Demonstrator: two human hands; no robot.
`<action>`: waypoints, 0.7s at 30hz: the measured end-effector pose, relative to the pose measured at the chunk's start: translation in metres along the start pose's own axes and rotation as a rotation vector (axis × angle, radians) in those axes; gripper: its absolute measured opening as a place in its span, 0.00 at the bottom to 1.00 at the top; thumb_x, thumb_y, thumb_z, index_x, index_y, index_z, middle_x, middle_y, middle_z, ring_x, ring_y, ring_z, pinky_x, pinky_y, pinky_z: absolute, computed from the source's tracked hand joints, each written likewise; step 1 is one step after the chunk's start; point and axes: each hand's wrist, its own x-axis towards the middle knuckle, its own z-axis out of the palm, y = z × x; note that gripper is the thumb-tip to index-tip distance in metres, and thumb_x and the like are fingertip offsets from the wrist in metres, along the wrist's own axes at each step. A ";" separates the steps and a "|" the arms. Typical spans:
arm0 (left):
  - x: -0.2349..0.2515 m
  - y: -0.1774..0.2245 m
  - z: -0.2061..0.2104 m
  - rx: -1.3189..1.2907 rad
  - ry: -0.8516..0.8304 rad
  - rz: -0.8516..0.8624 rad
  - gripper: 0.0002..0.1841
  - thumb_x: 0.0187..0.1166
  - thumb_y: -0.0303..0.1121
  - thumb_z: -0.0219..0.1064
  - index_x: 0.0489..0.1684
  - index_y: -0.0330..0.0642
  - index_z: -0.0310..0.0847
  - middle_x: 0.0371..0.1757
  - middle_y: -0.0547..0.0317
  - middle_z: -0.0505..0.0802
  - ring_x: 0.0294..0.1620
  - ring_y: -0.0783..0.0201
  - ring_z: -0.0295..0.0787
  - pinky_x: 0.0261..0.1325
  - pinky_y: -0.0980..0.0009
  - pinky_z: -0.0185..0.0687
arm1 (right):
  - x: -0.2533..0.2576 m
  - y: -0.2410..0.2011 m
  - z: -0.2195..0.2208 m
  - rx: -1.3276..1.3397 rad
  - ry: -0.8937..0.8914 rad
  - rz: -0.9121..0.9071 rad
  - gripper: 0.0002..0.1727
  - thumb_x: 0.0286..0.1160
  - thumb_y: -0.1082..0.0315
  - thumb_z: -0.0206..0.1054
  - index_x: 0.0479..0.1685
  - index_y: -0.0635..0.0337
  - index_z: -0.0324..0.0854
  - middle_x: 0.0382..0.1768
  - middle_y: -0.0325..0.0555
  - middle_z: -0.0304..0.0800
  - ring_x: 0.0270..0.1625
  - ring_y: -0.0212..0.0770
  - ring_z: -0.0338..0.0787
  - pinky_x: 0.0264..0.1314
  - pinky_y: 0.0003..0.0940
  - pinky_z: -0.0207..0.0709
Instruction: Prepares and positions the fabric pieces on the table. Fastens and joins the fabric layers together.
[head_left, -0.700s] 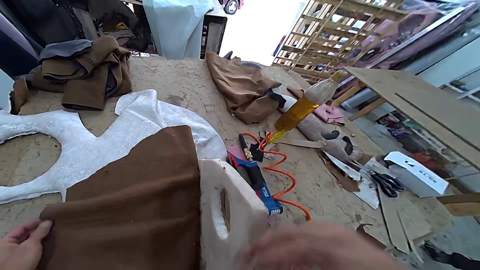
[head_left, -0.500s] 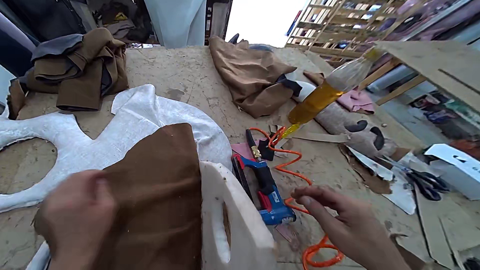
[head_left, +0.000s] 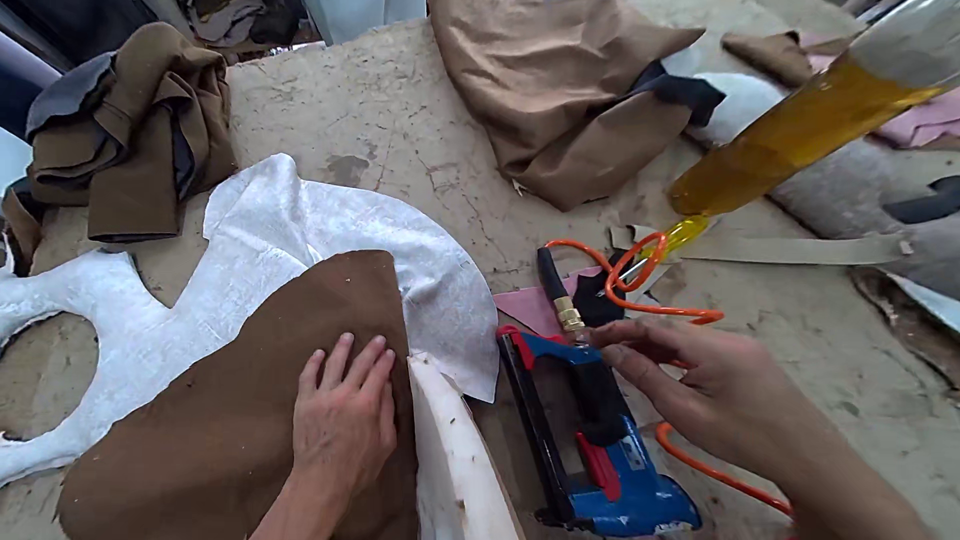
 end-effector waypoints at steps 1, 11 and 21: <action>0.016 -0.001 -0.003 -0.029 0.020 -0.012 0.22 0.84 0.43 0.50 0.58 0.53 0.93 0.73 0.63 0.90 0.81 0.50 0.78 0.81 0.40 0.68 | 0.011 -0.007 0.001 -0.017 -0.021 -0.012 0.18 0.81 0.49 0.57 0.53 0.42 0.90 0.43 0.25 0.93 0.40 0.25 0.92 0.40 0.33 0.90; 0.075 -0.039 0.011 -0.149 -0.070 0.476 0.13 0.76 0.32 0.54 0.26 0.49 0.86 0.37 0.63 0.91 0.56 0.57 0.88 0.86 0.43 0.62 | 0.149 -0.047 0.095 -0.359 -0.566 0.235 0.32 0.72 0.31 0.64 0.22 0.53 0.83 0.23 0.48 0.84 0.34 0.55 0.89 0.31 0.59 0.76; 0.041 -0.048 0.024 -0.320 0.198 0.219 0.16 0.75 0.32 0.53 0.20 0.51 0.86 0.49 0.64 0.96 0.72 0.59 0.84 0.88 0.49 0.58 | 0.159 -0.026 0.099 0.018 0.021 0.030 0.12 0.81 0.61 0.59 0.33 0.57 0.80 0.21 0.43 0.79 0.24 0.43 0.81 0.25 0.48 0.73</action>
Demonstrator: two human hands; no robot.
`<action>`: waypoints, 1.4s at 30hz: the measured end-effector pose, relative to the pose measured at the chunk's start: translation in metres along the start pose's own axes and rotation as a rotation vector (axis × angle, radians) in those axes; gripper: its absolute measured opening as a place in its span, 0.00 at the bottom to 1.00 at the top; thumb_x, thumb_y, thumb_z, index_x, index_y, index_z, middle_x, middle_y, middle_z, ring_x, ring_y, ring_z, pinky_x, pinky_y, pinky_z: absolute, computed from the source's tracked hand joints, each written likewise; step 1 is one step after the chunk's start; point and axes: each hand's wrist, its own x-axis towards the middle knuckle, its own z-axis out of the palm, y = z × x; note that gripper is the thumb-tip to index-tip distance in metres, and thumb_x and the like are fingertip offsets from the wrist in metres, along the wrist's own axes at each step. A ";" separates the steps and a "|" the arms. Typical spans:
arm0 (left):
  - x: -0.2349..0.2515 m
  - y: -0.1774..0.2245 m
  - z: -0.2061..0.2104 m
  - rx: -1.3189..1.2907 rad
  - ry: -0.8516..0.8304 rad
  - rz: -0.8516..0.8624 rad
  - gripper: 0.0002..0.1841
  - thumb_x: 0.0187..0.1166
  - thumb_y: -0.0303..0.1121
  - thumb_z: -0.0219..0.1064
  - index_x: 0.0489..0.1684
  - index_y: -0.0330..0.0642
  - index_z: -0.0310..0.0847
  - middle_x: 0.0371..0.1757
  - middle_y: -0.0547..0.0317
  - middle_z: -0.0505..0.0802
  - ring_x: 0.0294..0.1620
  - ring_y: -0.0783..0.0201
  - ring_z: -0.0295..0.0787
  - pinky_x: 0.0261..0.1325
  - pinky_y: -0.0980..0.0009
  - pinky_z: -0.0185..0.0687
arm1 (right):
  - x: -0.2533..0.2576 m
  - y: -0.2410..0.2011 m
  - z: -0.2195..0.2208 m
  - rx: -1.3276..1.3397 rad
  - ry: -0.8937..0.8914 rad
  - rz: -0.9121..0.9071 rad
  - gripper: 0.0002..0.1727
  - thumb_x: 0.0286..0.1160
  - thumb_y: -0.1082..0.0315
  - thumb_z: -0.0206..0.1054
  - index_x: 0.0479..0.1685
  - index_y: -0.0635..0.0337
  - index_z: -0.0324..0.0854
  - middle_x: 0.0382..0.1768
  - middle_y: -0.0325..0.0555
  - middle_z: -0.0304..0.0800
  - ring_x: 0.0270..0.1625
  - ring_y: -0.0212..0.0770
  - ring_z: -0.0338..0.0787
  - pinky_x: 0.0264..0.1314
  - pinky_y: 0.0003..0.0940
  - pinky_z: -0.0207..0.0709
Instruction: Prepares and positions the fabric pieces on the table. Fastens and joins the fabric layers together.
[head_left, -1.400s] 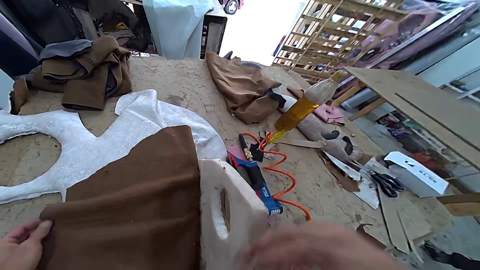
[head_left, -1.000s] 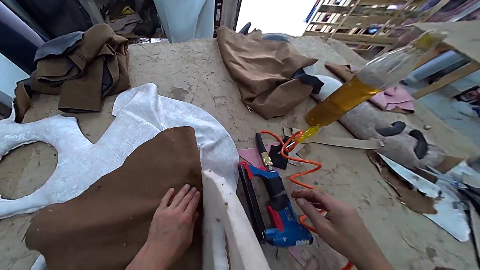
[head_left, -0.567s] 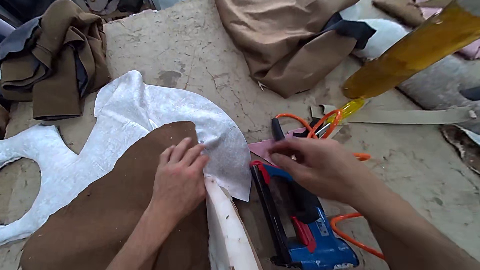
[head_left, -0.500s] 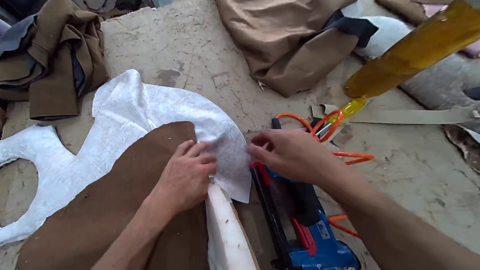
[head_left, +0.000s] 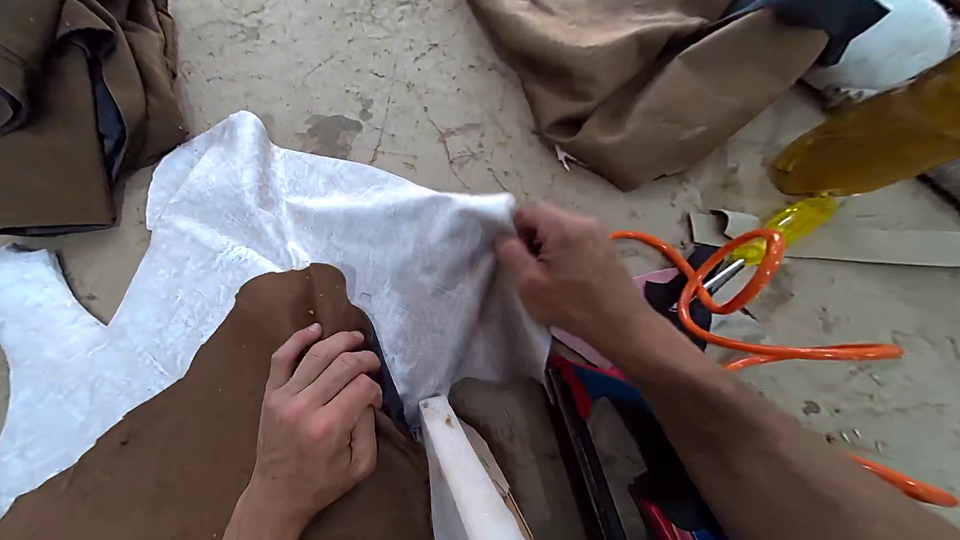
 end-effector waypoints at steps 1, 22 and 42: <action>-0.001 0.000 0.000 -0.003 0.005 -0.009 0.16 0.75 0.32 0.53 0.20 0.51 0.86 0.49 0.64 0.96 0.72 0.59 0.84 0.88 0.49 0.58 | 0.006 -0.003 -0.004 -0.012 0.041 -0.042 0.12 0.82 0.61 0.58 0.32 0.56 0.79 0.20 0.41 0.77 0.22 0.40 0.79 0.23 0.44 0.71; -0.012 0.033 -0.033 0.232 -0.121 -0.125 0.18 0.78 0.43 0.59 0.59 0.55 0.89 0.51 0.55 0.92 0.51 0.56 0.86 0.57 0.53 0.71 | 0.020 0.021 0.046 -0.147 0.032 -0.055 0.17 0.77 0.55 0.64 0.24 0.56 0.75 0.20 0.43 0.76 0.24 0.47 0.79 0.24 0.49 0.67; -0.045 0.060 -0.028 0.227 -0.165 -0.161 0.08 0.81 0.41 0.62 0.46 0.61 0.88 0.39 0.69 0.89 0.50 0.66 0.83 0.73 0.51 0.55 | 0.022 0.023 0.045 -0.155 0.022 -0.064 0.19 0.76 0.52 0.64 0.25 0.57 0.76 0.20 0.45 0.77 0.24 0.49 0.80 0.24 0.51 0.66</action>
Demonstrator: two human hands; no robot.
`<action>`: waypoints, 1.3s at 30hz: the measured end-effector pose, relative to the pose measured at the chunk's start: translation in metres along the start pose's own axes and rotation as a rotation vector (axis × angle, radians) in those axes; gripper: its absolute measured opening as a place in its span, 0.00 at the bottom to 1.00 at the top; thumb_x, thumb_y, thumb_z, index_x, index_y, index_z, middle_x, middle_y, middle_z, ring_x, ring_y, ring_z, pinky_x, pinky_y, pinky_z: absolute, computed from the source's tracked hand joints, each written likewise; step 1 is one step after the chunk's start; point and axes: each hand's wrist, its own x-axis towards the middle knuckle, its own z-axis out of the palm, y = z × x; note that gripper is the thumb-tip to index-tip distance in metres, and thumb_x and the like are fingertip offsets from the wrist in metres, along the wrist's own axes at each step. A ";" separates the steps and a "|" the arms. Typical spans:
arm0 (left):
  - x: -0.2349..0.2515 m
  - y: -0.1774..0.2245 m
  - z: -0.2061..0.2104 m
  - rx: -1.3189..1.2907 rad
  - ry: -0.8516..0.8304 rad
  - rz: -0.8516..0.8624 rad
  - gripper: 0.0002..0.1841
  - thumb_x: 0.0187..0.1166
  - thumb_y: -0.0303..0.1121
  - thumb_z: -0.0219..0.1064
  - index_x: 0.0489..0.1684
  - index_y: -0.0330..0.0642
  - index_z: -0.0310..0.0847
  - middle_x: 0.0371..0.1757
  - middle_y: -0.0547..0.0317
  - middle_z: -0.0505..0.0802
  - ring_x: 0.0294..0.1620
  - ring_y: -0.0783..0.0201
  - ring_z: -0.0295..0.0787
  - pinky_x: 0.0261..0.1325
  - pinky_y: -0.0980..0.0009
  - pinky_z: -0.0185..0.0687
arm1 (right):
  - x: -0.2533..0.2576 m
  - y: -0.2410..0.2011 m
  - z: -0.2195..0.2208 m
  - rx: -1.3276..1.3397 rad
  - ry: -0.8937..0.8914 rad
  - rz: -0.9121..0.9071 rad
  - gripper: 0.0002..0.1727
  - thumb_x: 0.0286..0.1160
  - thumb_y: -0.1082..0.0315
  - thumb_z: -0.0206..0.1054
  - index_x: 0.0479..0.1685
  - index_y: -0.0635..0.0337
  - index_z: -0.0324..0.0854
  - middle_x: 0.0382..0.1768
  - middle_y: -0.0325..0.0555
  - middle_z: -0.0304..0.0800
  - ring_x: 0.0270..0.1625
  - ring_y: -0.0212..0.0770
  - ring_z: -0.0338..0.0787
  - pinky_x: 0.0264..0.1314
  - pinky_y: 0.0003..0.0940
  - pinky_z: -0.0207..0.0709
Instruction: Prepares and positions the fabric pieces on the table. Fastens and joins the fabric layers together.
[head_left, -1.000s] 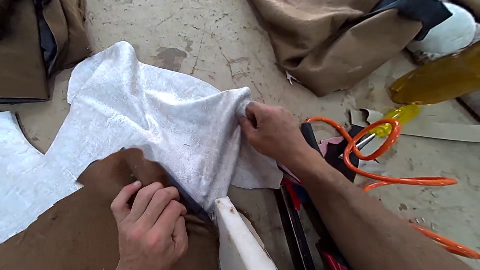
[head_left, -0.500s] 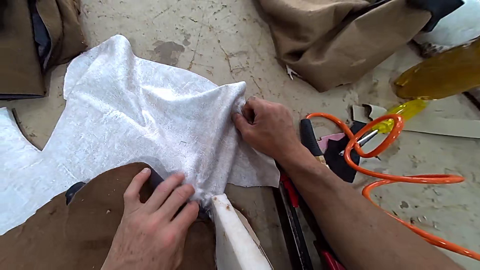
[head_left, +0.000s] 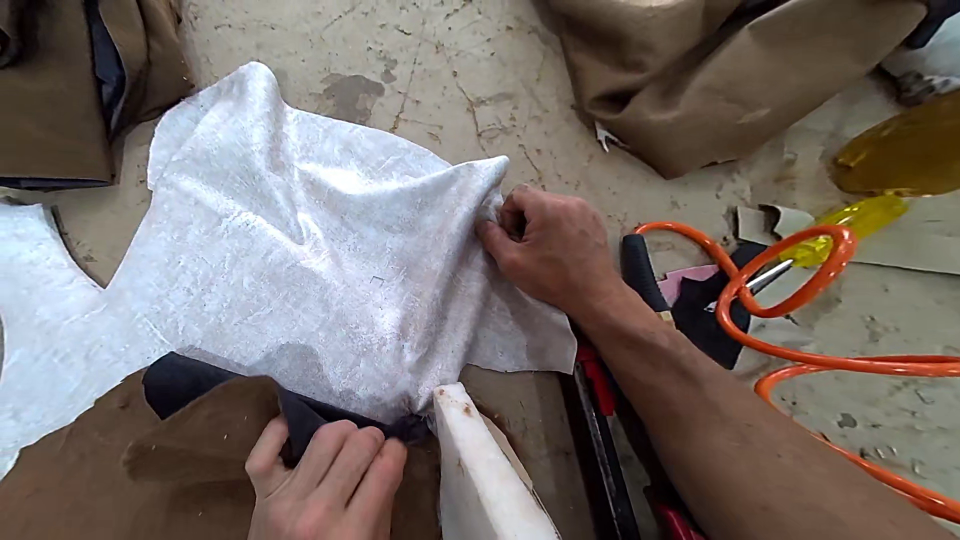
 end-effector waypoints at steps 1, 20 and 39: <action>0.005 -0.001 0.001 -0.015 -0.010 -0.014 0.11 0.82 0.44 0.62 0.52 0.60 0.90 0.34 0.67 0.87 0.43 0.64 0.81 0.69 0.50 0.58 | 0.000 0.001 0.000 -0.003 0.000 -0.001 0.19 0.76 0.52 0.64 0.24 0.56 0.76 0.19 0.45 0.77 0.24 0.49 0.80 0.23 0.51 0.66; -0.005 0.010 0.005 -0.076 0.102 -0.065 0.10 0.83 0.38 0.65 0.42 0.50 0.95 0.18 0.62 0.78 0.28 0.63 0.71 0.55 0.60 0.58 | 0.003 0.004 0.000 0.006 -0.004 0.024 0.21 0.75 0.48 0.64 0.22 0.53 0.75 0.17 0.42 0.75 0.22 0.47 0.79 0.23 0.50 0.63; -0.031 0.004 0.009 -0.027 0.260 0.005 0.06 0.80 0.41 0.68 0.43 0.58 0.92 0.23 0.68 0.79 0.40 0.67 0.76 0.68 0.61 0.54 | 0.006 0.005 -0.002 0.006 -0.018 0.042 0.23 0.76 0.45 0.63 0.22 0.53 0.76 0.16 0.42 0.74 0.22 0.47 0.78 0.23 0.50 0.63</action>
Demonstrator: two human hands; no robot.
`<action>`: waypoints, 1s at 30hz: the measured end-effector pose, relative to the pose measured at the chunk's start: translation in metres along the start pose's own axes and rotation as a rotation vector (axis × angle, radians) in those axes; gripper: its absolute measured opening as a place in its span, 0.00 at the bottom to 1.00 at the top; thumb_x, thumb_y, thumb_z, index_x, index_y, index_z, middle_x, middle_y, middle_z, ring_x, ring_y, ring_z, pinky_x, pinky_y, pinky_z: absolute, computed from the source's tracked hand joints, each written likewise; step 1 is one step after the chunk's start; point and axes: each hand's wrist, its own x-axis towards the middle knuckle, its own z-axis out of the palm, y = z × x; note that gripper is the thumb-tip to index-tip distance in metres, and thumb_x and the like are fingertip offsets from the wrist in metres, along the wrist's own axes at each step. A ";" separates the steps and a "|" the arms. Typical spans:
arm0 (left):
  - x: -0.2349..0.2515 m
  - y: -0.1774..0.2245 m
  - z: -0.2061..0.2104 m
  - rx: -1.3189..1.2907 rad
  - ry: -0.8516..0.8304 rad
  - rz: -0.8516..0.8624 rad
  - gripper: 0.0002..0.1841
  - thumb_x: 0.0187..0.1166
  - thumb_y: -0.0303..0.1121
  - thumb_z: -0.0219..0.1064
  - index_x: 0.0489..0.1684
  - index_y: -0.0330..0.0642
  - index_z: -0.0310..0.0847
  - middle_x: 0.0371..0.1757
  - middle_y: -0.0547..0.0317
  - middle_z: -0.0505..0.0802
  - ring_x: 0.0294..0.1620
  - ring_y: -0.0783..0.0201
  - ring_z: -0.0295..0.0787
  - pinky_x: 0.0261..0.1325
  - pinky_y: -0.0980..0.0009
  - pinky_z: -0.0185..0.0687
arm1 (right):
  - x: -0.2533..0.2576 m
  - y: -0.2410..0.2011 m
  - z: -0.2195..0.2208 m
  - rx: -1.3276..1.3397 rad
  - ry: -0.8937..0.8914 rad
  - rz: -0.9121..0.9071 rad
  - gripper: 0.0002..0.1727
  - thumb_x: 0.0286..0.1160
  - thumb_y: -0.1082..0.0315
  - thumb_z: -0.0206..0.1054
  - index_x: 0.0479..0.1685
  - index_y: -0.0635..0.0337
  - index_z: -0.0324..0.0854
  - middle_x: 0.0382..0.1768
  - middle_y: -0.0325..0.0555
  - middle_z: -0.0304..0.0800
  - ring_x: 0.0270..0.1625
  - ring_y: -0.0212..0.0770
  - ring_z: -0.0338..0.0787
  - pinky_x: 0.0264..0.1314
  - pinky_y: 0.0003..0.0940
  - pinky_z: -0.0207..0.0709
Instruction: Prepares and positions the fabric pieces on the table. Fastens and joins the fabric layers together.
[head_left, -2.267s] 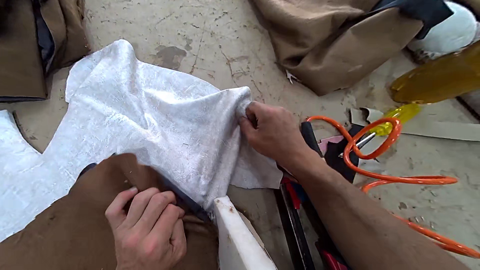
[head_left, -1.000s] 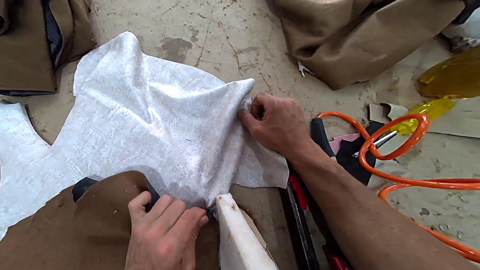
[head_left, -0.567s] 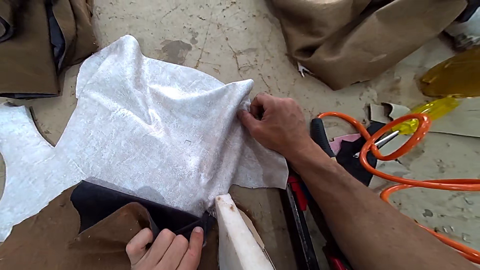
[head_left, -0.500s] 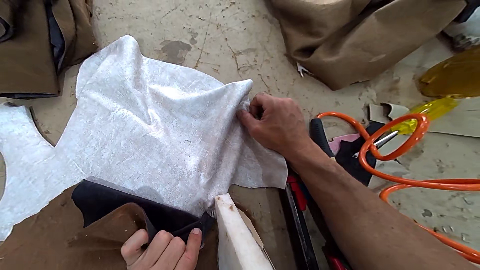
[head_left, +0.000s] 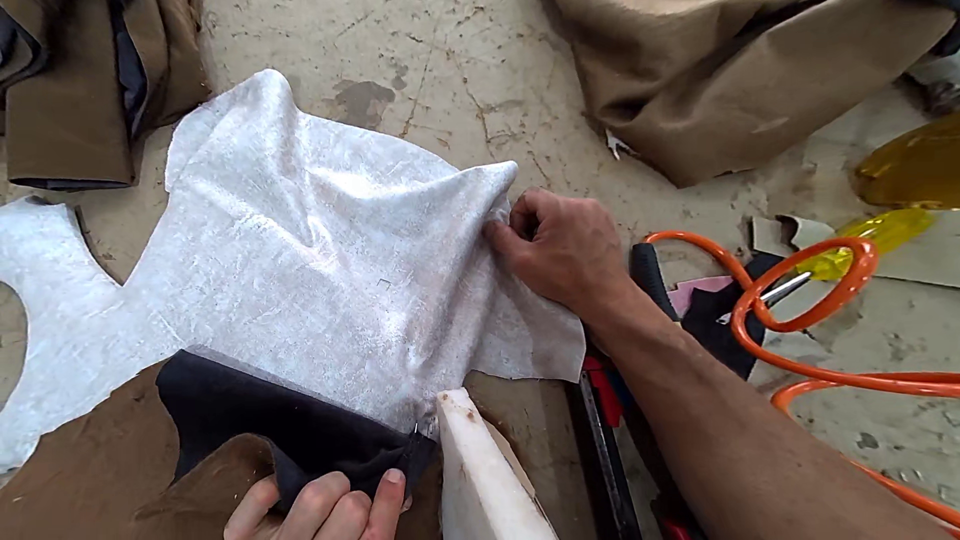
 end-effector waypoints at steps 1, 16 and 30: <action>0.001 -0.001 0.002 0.003 0.013 -0.009 0.07 0.80 0.42 0.67 0.44 0.58 0.91 0.24 0.68 0.80 0.40 0.67 0.76 0.69 0.61 0.54 | 0.000 0.000 0.000 0.001 0.000 -0.002 0.23 0.76 0.45 0.63 0.22 0.53 0.75 0.16 0.42 0.74 0.22 0.48 0.78 0.23 0.50 0.63; 0.003 0.003 0.000 -0.084 -0.191 -0.025 0.09 0.81 0.48 0.61 0.40 0.67 0.88 0.46 0.76 0.90 0.65 0.72 0.79 0.84 0.53 0.44 | 0.002 0.001 -0.001 0.017 -0.017 0.002 0.23 0.75 0.44 0.64 0.22 0.54 0.77 0.17 0.44 0.76 0.23 0.49 0.80 0.24 0.53 0.65; 0.069 -0.040 -0.006 0.145 -0.566 0.377 0.24 0.89 0.49 0.44 0.71 0.68 0.84 0.69 0.59 0.87 0.60 0.52 0.85 0.59 0.48 0.75 | 0.002 0.003 -0.002 0.013 -0.017 0.007 0.24 0.74 0.43 0.63 0.21 0.53 0.75 0.16 0.43 0.75 0.23 0.49 0.79 0.24 0.53 0.64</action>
